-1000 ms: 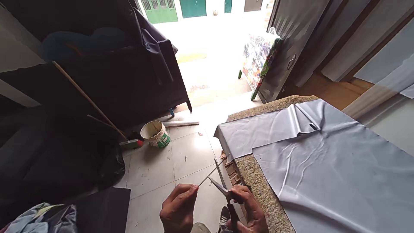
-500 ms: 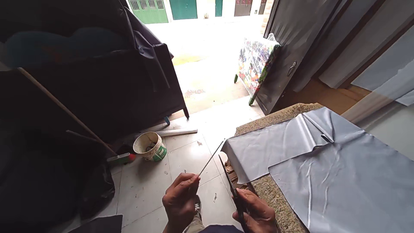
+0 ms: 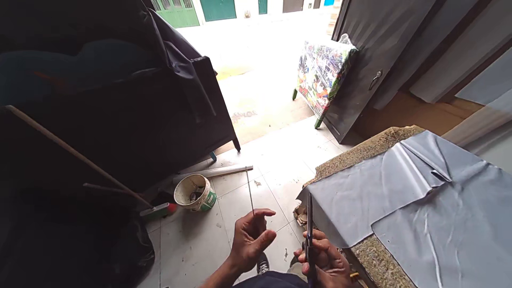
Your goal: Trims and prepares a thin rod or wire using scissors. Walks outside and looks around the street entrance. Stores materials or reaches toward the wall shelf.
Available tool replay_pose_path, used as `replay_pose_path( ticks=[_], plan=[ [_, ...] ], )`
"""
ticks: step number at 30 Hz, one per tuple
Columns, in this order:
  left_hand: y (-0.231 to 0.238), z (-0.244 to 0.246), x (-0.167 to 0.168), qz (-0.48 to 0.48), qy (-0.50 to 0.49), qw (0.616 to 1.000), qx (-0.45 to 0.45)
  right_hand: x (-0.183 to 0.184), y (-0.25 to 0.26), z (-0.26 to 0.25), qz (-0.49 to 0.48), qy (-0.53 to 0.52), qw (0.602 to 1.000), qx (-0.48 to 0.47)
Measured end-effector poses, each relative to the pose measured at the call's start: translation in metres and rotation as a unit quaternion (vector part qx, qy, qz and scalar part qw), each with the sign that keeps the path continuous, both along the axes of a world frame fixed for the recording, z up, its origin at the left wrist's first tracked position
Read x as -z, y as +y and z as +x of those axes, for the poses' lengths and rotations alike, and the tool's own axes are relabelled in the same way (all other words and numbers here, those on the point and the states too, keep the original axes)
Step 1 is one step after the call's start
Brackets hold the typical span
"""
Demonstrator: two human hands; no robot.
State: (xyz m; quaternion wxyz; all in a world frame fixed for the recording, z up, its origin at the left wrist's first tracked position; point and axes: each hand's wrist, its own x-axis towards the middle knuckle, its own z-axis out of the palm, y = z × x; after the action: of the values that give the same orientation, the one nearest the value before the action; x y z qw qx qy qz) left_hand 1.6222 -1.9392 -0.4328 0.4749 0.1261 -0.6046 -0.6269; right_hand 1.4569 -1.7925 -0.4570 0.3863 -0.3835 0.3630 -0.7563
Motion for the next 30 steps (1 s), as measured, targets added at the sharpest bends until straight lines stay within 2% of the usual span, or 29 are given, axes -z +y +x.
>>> replay_pose_path(
  ticks=[3,5,7,8,9,11,13,17,19,22,25,27,30],
  plan=[
    [0.000,-0.020,0.016,0.046,-0.022,0.980,0.195,0.001,-0.016,0.006,0.011,0.001,1.000,-0.025],
    [-0.009,-0.027,0.017,0.022,-0.018,0.973,0.228,0.007,-0.024,-0.005,-0.005,0.044,0.997,-0.059],
    [-0.015,-0.029,0.015,0.010,-0.016,0.980,0.196,0.010,-0.028,-0.027,-0.016,0.168,0.984,-0.054],
    [-0.016,-0.029,0.014,0.021,-0.018,0.988,0.153,0.011,-0.028,-0.036,-0.017,0.245,0.969,-0.006],
    [-0.016,-0.030,0.012,0.041,-0.023,0.995,0.091,0.012,-0.027,-0.042,-0.010,0.326,0.942,0.083],
    [-0.021,-0.040,0.006,0.068,-0.034,0.996,-0.050,0.005,-0.031,-0.046,0.004,0.447,0.858,0.255],
    [-0.022,-0.056,0.002,0.055,-0.044,0.989,-0.127,-0.008,-0.036,-0.036,-0.001,0.508,0.806,0.303],
    [-0.010,-0.091,0.001,0.031,-0.040,0.992,-0.118,0.006,-0.061,-0.033,0.029,0.599,0.694,0.400],
    [-0.011,-0.105,0.000,0.043,-0.051,0.991,-0.119,0.009,-0.067,-0.046,0.036,0.596,0.670,0.441],
    [-0.015,-0.114,0.001,0.074,-0.074,0.989,-0.103,0.013,-0.064,-0.055,0.032,0.606,0.662,0.441],
    [-0.017,-0.120,0.001,0.068,-0.113,0.989,-0.069,0.019,-0.065,-0.063,0.047,0.603,0.678,0.417],
    [-0.020,-0.122,0.000,0.022,-0.140,0.989,-0.033,0.023,-0.068,-0.067,0.075,0.566,0.722,0.391],
    [-0.033,-0.122,-0.002,-0.080,-0.146,0.986,0.003,0.030,-0.068,-0.077,0.103,0.404,0.853,0.315]
  ],
)
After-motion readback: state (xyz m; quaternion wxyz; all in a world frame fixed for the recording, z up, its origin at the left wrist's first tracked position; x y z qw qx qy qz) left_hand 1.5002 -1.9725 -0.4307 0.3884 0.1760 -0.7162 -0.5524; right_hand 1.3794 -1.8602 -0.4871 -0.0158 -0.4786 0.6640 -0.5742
